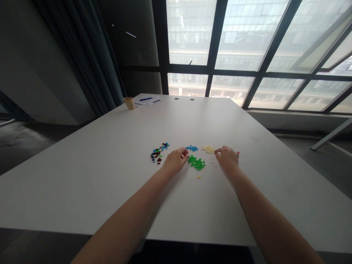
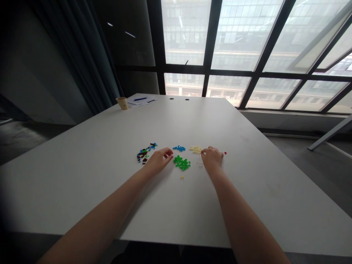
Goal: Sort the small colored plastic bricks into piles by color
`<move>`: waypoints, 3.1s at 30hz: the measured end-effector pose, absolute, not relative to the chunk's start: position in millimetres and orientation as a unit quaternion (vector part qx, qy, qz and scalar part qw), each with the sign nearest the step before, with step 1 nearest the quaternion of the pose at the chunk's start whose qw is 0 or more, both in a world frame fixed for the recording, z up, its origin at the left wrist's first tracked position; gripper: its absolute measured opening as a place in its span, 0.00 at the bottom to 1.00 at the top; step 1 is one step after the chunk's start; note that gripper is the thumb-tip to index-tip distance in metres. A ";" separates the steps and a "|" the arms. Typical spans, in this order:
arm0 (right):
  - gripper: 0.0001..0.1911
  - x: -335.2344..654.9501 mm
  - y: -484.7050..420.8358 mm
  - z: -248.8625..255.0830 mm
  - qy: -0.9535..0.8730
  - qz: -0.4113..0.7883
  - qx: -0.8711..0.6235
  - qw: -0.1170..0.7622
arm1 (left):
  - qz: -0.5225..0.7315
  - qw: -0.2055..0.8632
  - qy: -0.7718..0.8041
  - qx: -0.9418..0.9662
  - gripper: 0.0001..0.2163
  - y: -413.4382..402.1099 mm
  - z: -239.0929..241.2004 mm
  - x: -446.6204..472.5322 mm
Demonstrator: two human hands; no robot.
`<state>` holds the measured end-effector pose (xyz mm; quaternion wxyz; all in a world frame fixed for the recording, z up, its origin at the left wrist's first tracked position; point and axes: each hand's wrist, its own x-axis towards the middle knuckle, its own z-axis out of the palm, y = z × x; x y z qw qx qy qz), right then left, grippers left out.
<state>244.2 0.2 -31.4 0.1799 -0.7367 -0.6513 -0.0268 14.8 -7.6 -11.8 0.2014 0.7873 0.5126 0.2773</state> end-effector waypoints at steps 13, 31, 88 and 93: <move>0.10 251.2 3.8 -29.7 -0.638 -0.004 -0.749 0.178 | 0.249 0.152 0.576 0.764 0.08 0.3 -6.5 4.5; 0.16 226.1 -23.4 -6.8 -0.742 0.119 -0.613 0.245 | 0.020 0.108 0.771 0.627 0.07 14.8 7.0 -48.9; 0.04 202.9 -43.1 7.5 -0.813 0.075 -0.366 0.446 | 0.434 0.460 0.347 0.693 0.06 -18.0 -4.1 24.1; 0.03 205.0 -37.4 4.6 -0.814 0.062 -0.392 0.425 | 0.430 0.448 0.346 0.703 0.09 -16.7 -6.3 26.2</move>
